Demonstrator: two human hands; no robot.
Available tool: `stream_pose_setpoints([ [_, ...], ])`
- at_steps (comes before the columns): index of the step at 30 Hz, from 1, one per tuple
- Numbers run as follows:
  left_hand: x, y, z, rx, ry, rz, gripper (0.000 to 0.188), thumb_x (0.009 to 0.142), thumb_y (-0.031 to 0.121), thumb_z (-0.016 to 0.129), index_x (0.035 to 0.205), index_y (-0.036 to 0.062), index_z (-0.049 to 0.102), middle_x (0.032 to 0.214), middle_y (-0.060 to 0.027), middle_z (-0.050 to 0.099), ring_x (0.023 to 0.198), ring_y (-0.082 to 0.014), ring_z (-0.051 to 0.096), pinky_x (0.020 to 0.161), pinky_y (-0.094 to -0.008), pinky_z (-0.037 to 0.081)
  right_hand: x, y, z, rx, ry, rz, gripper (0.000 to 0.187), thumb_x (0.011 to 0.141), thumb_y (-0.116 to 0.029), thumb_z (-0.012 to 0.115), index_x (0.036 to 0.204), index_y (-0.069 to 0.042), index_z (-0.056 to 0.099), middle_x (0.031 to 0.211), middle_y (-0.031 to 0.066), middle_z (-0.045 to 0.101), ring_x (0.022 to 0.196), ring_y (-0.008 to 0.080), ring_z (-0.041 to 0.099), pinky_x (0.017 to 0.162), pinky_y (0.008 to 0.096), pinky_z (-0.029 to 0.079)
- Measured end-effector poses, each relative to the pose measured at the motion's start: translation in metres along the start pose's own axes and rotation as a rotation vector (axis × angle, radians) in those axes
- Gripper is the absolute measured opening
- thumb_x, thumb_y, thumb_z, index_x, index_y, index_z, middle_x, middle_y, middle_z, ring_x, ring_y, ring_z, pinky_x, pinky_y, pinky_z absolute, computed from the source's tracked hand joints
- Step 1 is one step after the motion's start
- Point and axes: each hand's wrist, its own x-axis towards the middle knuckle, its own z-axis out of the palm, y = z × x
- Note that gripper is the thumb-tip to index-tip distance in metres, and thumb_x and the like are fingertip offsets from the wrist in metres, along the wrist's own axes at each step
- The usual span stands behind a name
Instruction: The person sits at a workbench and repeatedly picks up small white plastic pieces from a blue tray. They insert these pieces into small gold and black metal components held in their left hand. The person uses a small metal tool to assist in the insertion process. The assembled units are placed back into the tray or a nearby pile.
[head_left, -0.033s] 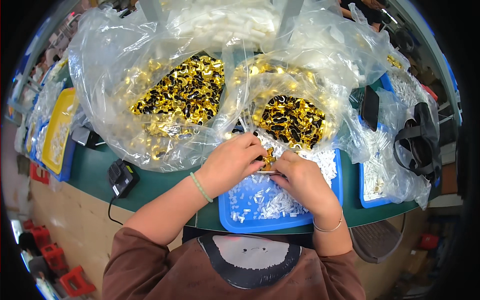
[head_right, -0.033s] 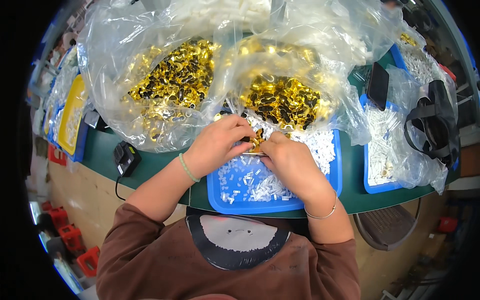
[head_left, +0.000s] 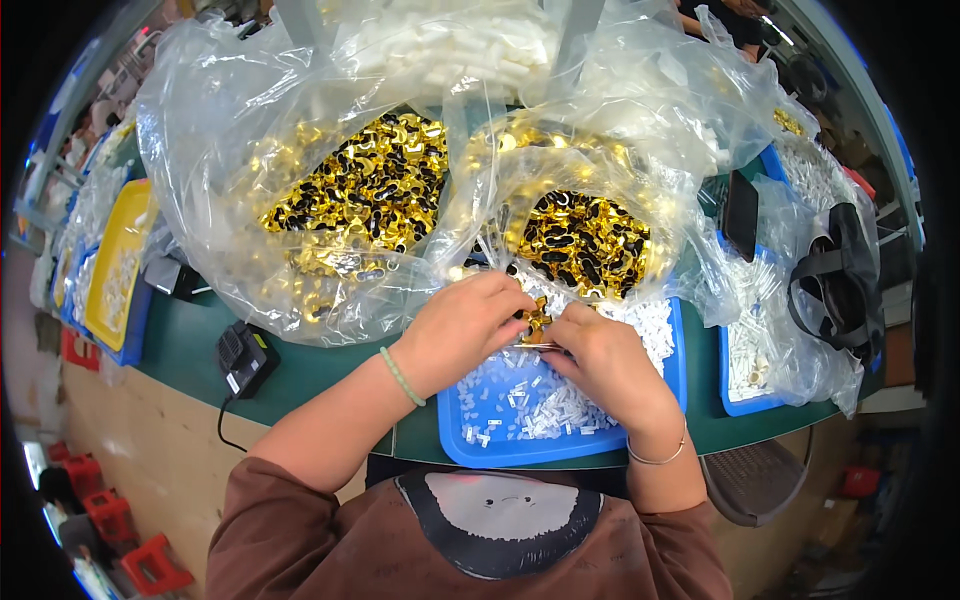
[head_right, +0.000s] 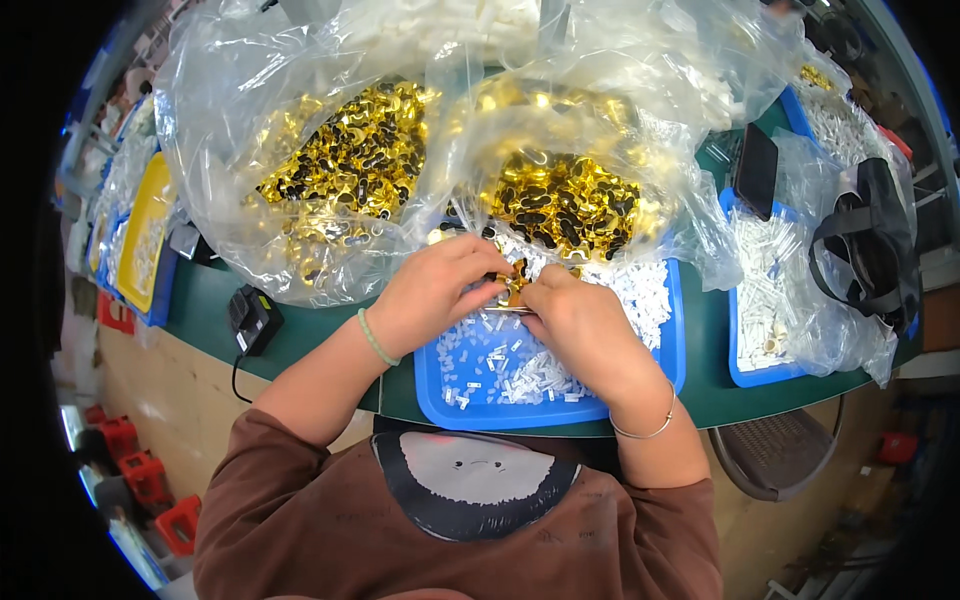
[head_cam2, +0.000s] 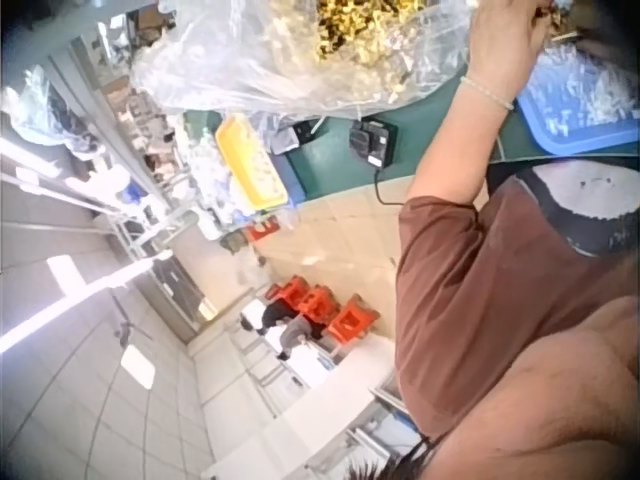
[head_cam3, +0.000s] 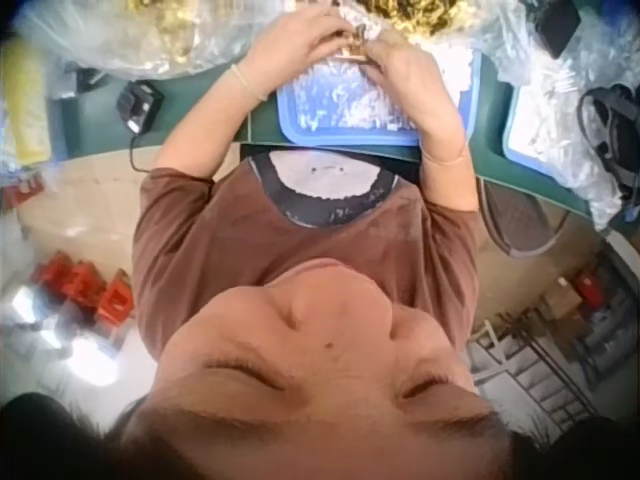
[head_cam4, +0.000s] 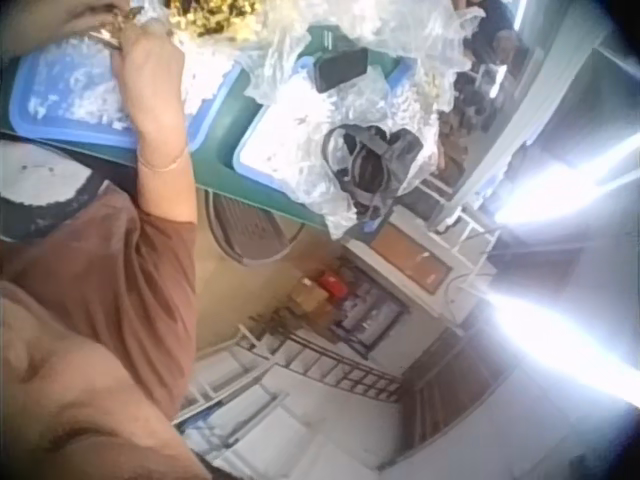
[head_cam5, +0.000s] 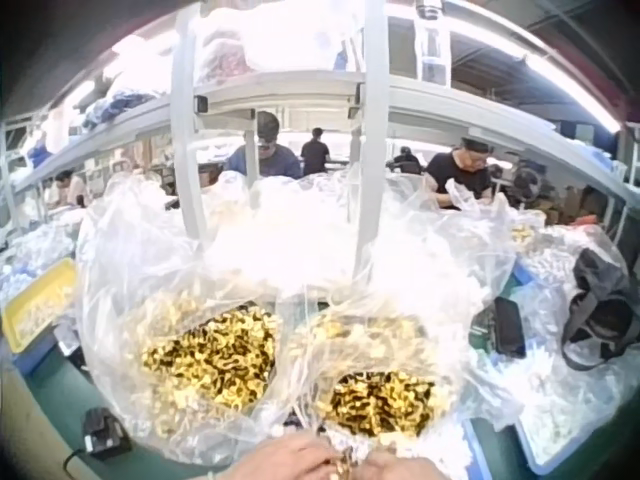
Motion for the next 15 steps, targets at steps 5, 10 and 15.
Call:
stream_pose_setpoints([
  [5,0.0,0.01,-0.005,-0.578,0.059,-0.235,0.023,0.089,0.008,0.065,0.111,0.0041,0.06,0.099,-0.0062,0.064,0.088,-0.0142,0.065,0.077,-0.0276,0.051,-0.002,-0.006,-0.003,0.036,0.034,0.027,0.02,0.074,-0.011,0.073,0.09,-0.005,0.061,0.086,0.0117,0.059,0.078,0.0333,0.062,0.067,0.0416,0.051],
  [10,0.002,0.0,0.004,-1.2,0.218,-0.325,0.024,0.096,0.011,0.058,0.118,0.0028,0.054,0.107,-0.0068,0.065,0.1,-0.0154,0.064,0.086,-0.0284,0.052,-0.001,0.0,0.002,0.091,-0.047,-0.073,0.017,0.075,-0.012,0.073,0.085,-0.003,0.062,0.083,0.0128,0.061,0.079,0.0329,0.062,0.068,0.0415,0.05],
  [15,0.004,-0.006,0.004,-1.245,0.2,-0.284,0.023,0.096,0.014,0.058,0.117,0.0044,0.054,0.112,-0.0091,0.065,0.1,-0.015,0.064,0.088,-0.0301,0.051,-0.005,-0.004,-0.007,0.073,-0.047,-0.044,0.016,0.074,-0.01,0.073,0.083,-0.003,0.062,0.079,0.0141,0.061,0.076,0.0331,0.062,0.067,0.0406,0.05],
])
